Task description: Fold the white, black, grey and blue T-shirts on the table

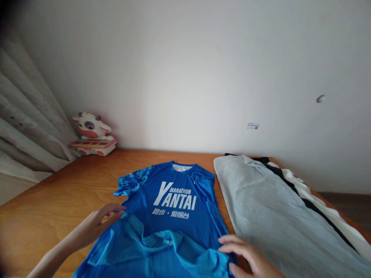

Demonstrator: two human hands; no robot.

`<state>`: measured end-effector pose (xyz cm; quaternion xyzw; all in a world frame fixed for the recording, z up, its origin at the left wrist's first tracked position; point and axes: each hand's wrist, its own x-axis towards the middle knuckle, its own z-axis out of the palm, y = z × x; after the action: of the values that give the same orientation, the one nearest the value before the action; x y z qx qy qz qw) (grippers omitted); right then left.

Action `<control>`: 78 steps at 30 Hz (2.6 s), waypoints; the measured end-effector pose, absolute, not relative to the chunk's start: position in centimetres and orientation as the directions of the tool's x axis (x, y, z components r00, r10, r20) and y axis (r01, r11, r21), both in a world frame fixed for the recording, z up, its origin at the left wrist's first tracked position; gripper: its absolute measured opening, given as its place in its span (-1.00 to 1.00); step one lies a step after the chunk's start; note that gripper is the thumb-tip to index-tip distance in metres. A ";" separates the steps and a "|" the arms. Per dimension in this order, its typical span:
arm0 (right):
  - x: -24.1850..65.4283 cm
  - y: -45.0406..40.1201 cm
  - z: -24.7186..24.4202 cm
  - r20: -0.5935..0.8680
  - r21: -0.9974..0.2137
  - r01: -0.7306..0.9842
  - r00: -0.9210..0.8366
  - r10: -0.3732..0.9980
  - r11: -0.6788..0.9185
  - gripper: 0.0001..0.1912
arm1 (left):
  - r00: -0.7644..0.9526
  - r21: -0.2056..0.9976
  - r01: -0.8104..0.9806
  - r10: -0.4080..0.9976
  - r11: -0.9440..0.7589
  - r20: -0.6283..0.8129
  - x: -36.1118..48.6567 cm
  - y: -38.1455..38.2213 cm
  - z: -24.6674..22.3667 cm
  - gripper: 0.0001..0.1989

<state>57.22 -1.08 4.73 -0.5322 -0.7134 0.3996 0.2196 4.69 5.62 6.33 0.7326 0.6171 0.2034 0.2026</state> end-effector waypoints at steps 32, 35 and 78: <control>53.8 16.9 -3.5 0.174 -0.559 0.808 0.334 0.926 -0.186 -0.40 | -0.113 0.029 0.994 0.973 0.110 0.203 1.7 11.2 -1.1 -0.39; 53.3 16.6 -2.5 0.288 -0.336 0.941 0.152 0.946 -0.049 -0.41 | -0.001 0.136 0.990 0.970 -0.033 0.243 5.4 12.0 -0.1 -0.46; 48.8 14.4 -1.7 0.506 -0.227 0.966 0.012 0.863 0.120 -0.65 | 0.247 0.148 0.956 0.966 -0.255 0.069 18.1 17.7 -0.6 -0.17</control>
<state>48.79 14.43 -1.74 -0.6566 -0.6964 -0.0949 0.2737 18.07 17.68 -0.60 0.7888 0.6092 0.0731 0.0376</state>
